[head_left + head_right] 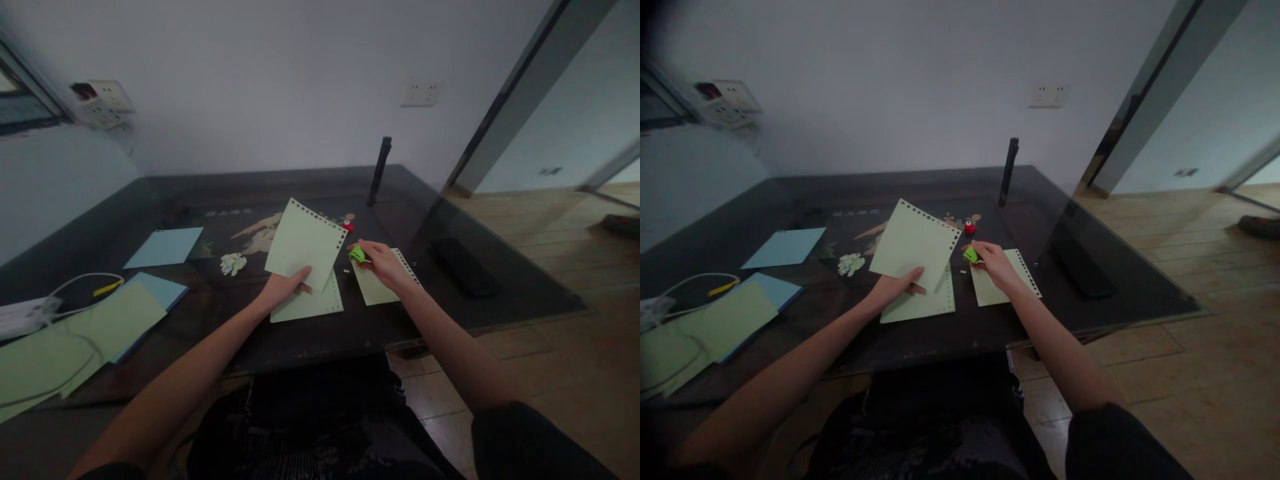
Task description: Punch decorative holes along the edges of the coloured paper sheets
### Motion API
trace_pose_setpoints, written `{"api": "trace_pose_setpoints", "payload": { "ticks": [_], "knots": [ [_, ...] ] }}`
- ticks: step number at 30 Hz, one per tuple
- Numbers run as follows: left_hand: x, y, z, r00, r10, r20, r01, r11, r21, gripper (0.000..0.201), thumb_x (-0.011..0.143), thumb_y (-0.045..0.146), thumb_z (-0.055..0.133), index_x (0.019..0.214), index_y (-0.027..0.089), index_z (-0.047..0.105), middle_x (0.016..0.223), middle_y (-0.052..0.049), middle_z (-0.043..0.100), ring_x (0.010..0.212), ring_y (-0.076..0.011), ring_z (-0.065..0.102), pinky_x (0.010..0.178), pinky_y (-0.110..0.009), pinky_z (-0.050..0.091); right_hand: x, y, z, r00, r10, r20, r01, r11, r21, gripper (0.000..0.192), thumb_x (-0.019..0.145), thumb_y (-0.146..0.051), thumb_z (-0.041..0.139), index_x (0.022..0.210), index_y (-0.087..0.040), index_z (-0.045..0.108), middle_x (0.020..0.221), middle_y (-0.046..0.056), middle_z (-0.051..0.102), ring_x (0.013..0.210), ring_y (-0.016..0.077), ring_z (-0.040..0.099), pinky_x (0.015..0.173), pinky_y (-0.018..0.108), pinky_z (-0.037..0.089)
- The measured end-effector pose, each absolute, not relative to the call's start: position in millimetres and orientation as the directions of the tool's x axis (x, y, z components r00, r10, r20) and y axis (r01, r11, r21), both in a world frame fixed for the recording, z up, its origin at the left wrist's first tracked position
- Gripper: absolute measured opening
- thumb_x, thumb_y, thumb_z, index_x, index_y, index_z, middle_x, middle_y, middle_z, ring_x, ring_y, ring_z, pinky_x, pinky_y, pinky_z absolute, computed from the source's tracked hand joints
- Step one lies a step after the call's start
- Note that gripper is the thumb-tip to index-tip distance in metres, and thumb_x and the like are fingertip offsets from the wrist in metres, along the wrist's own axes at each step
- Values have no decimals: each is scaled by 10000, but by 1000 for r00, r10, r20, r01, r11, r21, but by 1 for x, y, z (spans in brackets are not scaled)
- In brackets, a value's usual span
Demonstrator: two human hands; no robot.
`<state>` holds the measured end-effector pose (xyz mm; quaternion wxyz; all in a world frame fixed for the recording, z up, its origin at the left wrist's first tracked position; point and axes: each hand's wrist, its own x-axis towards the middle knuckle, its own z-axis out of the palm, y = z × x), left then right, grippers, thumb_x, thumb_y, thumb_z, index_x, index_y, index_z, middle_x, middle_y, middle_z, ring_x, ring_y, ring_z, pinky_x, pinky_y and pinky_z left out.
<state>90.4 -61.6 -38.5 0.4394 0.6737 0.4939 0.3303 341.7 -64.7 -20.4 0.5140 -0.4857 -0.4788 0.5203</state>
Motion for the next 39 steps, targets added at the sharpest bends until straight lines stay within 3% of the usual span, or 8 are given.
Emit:
{"api": "trace_pose_setpoints", "payload": {
  "ticks": [5, 10, 13, 16, 19, 22, 27, 39],
  "knots": [
    [90, -57, -41, 261, 965, 30, 337, -120, 934, 364, 787, 432, 544, 575, 141, 596, 514, -71, 639, 466, -141, 551, 528, -250, 475, 346, -61, -27, -10, 1000, -15, -218, -17, -976, 304, 776, -466, 630, 925, -204, 675, 787, 39, 667, 669, 133, 599, 535, 233, 435],
    [90, -58, -36, 199, 979, 41, 286, -98, 953, 330, 759, 433, 568, 589, 151, 593, 509, -54, 633, 489, -159, 570, 563, -272, 493, 349, -55, -23, -22, 1000, 17, -280, 10, -960, 323, 688, -395, 737, 942, -209, 664, 867, 44, 683, 815, 158, 641, 777, 309, 510],
    [89, -59, -31, 189, 981, 53, 272, -105, 956, 347, 759, 446, 560, 576, 153, 591, 508, -57, 631, 501, -162, 570, 588, -278, 491, 351, -46, -14, -13, 997, 72, -139, 70, -988, 424, 637, -343, 772, 1013, -202, 635, 915, 55, 684, 860, 180, 643, 800, 342, 507],
    [90, -61, -28, 199, 979, 44, 260, -96, 961, 365, 763, 461, 548, 576, 150, 589, 505, -61, 628, 499, -162, 564, 584, -278, 481, 356, -27, -9, -3, 986, 166, 187, 163, -969, 402, 646, -340, 748, 988, -177, 614, 873, 66, 689, 806, 194, 640, 765, 366, 502],
    [90, -60, -29, 194, 981, 30, 262, -81, 962, 364, 760, 460, 550, 567, 152, 584, 496, -61, 624, 491, -160, 556, 581, -277, 474, 360, -2, -16, 20, 950, 312, 619, 234, -750, 276, 658, -282, 729, 888, -170, 624, 835, 63, 676, 777, 202, 619, 768, 374, 476],
    [89, -59, -33, 193, 981, 17, 267, -69, 961, 375, 763, 464, 552, 551, 156, 575, 485, -58, 616, 479, -156, 548, 578, -278, 473, 363, 19, -30, -64, 916, 396, 816, 276, -508, 226, 660, -216, 722, 868, -172, 646, 937, 85, 653, 897, 227, 587, 824, 380, 449],
    [89, -56, -38, 172, 985, -23, 231, -18, 973, 325, 754, 451, 583, 647, 144, 599, 500, -45, 618, 477, -156, 560, 569, -275, 479, 366, 37, -49, -176, 889, 423, 876, 337, -344, 249, 647, -194, 743, 886, -174, 674, 1053, 104, 593, 980, 244, 538, 858, 375, 434],
    [90, -59, -34, 187, 981, -56, 240, 9, 971, 267, 770, 390, 580, 692, 136, 599, 528, -47, 627, 482, -163, 587, 547, -269, 483, 365, 35, -43, -145, 877, 458, 862, 339, -376, 310, 669, -202, 730, 973, -190, 672, 1099, 108, 592, 1029, 254, 535, 900, 405, 431]
  ]
}}
